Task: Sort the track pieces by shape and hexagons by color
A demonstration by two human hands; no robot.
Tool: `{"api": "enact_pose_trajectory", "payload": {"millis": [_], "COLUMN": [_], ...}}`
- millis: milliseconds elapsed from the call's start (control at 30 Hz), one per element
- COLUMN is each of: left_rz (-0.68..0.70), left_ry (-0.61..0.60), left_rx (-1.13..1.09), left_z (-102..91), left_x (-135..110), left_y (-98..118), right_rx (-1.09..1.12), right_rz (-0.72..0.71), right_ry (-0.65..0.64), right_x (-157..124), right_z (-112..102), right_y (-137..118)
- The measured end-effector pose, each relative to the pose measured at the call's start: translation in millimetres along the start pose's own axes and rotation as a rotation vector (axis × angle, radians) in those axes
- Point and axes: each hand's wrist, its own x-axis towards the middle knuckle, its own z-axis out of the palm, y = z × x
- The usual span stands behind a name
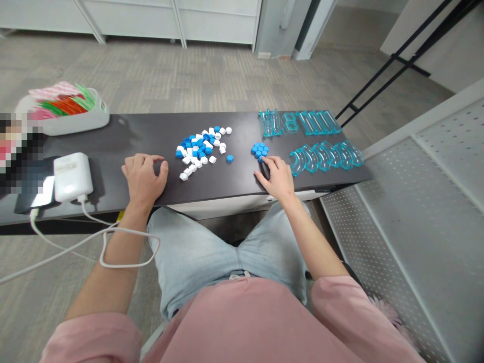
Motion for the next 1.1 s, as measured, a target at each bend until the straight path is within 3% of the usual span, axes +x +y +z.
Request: {"api": "enact_pose_trajectory", "payload": {"millis": [933, 1100], "left_rz": [-0.001, 0.000], "left_ry": [0.026, 0.023], "left_rx": [-0.026, -0.043], "left_z": [2.1, 0.6], "left_x": [1, -1], "left_y": [-2, -1], "right_rx": [-0.039, -0.003], "right_rz": [0.036, -0.021], "right_ry": [0.017, 0.005], "right_x": [-1, -3], "right_z": [-1, -5], "right_y": [-5, -21]}}
